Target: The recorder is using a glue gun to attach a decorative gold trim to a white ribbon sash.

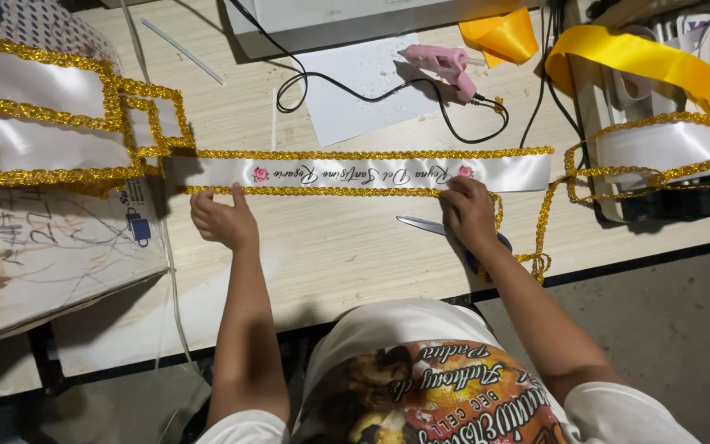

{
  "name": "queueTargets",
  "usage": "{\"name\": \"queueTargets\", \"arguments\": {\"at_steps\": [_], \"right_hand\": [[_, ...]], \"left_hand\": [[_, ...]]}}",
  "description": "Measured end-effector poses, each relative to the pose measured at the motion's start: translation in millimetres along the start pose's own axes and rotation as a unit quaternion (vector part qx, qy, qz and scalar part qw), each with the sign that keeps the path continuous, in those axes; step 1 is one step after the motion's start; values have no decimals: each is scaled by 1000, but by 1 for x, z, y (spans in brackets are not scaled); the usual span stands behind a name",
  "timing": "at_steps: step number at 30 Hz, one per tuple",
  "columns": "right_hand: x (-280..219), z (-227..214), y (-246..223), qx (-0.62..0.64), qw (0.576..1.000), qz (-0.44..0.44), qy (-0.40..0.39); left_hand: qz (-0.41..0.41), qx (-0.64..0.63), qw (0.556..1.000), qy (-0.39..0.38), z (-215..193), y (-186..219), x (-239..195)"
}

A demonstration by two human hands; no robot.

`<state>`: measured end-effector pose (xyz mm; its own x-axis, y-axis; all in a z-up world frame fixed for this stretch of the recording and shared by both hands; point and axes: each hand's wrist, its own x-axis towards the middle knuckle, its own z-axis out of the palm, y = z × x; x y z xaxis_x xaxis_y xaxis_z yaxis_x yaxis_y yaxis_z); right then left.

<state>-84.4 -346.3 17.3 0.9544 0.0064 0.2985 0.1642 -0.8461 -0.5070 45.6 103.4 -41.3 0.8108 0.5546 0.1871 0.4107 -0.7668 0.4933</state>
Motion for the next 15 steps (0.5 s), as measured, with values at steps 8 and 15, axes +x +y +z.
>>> {"name": "queueTargets", "arguments": {"at_steps": [8,15], "right_hand": [[-8,8,53,135,972,179,63],[27,-53,44,231,861,453,-11]], "left_hand": [[15,36,999,-14,9,11,-4],[7,-24,1000,-9,15,11,-2]]}}
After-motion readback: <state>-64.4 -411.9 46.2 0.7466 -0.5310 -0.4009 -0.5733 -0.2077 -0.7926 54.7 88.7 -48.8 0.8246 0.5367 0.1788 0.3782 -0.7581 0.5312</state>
